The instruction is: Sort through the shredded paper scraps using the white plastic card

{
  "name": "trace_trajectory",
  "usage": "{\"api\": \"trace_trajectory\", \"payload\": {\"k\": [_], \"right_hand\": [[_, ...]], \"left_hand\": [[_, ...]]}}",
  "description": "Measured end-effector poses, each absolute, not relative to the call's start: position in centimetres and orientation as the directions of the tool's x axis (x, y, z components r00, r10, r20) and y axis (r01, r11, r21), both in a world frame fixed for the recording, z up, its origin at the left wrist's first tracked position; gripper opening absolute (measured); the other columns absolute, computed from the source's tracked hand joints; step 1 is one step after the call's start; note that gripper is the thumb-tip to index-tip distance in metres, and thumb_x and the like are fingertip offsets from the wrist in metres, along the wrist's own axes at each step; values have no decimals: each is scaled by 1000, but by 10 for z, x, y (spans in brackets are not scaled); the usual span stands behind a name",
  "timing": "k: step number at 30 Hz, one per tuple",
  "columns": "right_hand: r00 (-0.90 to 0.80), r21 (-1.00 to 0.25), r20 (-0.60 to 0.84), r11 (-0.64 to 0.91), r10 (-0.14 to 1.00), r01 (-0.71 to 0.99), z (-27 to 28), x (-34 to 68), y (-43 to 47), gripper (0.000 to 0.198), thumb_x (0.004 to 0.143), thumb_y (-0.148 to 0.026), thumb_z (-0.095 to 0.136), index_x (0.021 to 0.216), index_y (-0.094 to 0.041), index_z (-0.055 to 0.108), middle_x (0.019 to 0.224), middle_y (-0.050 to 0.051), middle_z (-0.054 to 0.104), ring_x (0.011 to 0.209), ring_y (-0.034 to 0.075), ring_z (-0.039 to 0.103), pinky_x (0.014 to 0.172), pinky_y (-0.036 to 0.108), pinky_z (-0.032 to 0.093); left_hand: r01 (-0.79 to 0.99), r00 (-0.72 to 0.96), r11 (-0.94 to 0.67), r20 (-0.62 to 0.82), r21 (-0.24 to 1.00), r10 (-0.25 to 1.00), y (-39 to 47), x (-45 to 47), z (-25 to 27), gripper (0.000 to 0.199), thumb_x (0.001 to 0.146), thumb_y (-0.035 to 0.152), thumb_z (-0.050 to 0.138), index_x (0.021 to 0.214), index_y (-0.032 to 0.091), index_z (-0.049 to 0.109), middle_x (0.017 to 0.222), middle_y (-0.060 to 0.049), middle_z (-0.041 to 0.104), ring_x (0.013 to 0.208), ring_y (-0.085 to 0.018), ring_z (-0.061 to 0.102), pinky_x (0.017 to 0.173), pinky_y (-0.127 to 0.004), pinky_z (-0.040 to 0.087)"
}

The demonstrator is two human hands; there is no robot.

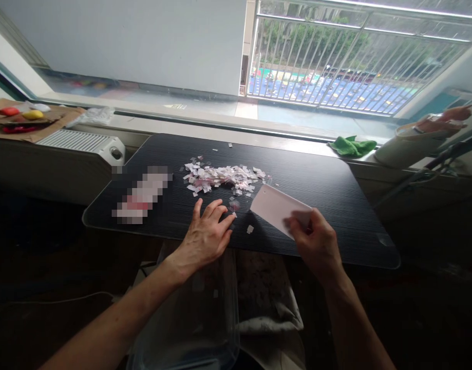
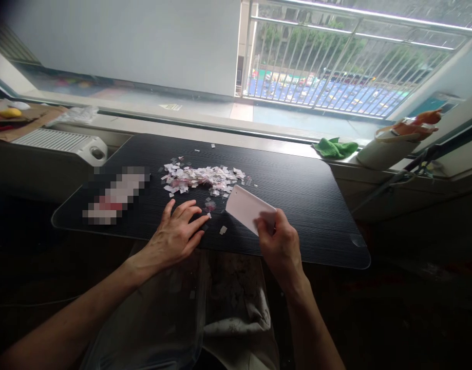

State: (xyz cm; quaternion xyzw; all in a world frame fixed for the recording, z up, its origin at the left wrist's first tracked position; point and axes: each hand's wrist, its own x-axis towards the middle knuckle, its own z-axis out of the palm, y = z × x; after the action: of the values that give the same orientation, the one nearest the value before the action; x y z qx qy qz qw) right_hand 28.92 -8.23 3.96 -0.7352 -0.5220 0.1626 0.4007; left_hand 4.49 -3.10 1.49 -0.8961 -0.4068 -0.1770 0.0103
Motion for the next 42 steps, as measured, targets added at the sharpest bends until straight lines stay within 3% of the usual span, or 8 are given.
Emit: {"api": "trace_trajectory", "payload": {"k": [5, 8, 14, 24, 30, 42], "right_hand": [[279, -824, 114, -66, 953, 563, 41, 276, -85, 21, 81, -43, 63, 86, -22, 60, 67, 0, 65, 57, 17, 58, 55, 28, 45], [322, -813, 154, -65, 934, 578, 43, 275, -82, 19, 82, -40, 62, 87, -22, 60, 68, 0, 64, 58, 17, 58, 57, 29, 45], [218, -784, 126, -38, 968, 620, 40, 270, -66, 17, 82, -40, 60, 84, -24, 57, 67, 0, 63, 59, 17, 58, 58, 29, 45], [357, -750, 75, -183, 931, 636, 55, 301, -103, 22, 78, -45, 63, 83, -23, 61, 69, 1, 65, 61, 19, 60, 57, 30, 45], [370, -851, 117, -99, 922, 515, 50, 292, -87, 22, 78, -41, 65, 85, -21, 63, 69, 0, 66, 61, 17, 61, 58, 29, 47], [269, -849, 52, -99, 962, 519, 38, 283, -62, 23, 77, -41, 64, 85, -20, 61, 69, 0, 65, 60, 17, 60, 58, 30, 47]], "left_hand": [[754, 584, -650, 351, 101, 732, -37, 34, 15, 29, 93, 23, 46, 110, 17, 68, 119, -15, 63, 129, -34, 49, 111, -68, 30], [765, 567, -636, 359, 105, 741, -39, 30, 16, 29, 93, 23, 45, 110, 15, 67, 119, -15, 63, 128, -34, 49, 111, -68, 31], [733, 595, -665, 338, 144, 729, -42, 36, 16, 31, 93, 23, 49, 117, 19, 66, 121, -14, 62, 131, -34, 47, 111, -69, 28], [783, 542, -611, 358, 113, 761, -46, 18, 14, 31, 93, 23, 47, 115, 19, 68, 120, -15, 63, 129, -34, 49, 110, -69, 30], [793, 517, -593, 363, 137, 775, -36, 27, 20, 31, 93, 24, 46, 113, 15, 67, 118, -16, 64, 128, -34, 49, 111, -68, 29], [820, 456, -537, 339, 201, 823, -18, 25, 18, 30, 91, 23, 47, 112, 16, 68, 118, -14, 64, 129, -34, 48, 114, -67, 25]]}}
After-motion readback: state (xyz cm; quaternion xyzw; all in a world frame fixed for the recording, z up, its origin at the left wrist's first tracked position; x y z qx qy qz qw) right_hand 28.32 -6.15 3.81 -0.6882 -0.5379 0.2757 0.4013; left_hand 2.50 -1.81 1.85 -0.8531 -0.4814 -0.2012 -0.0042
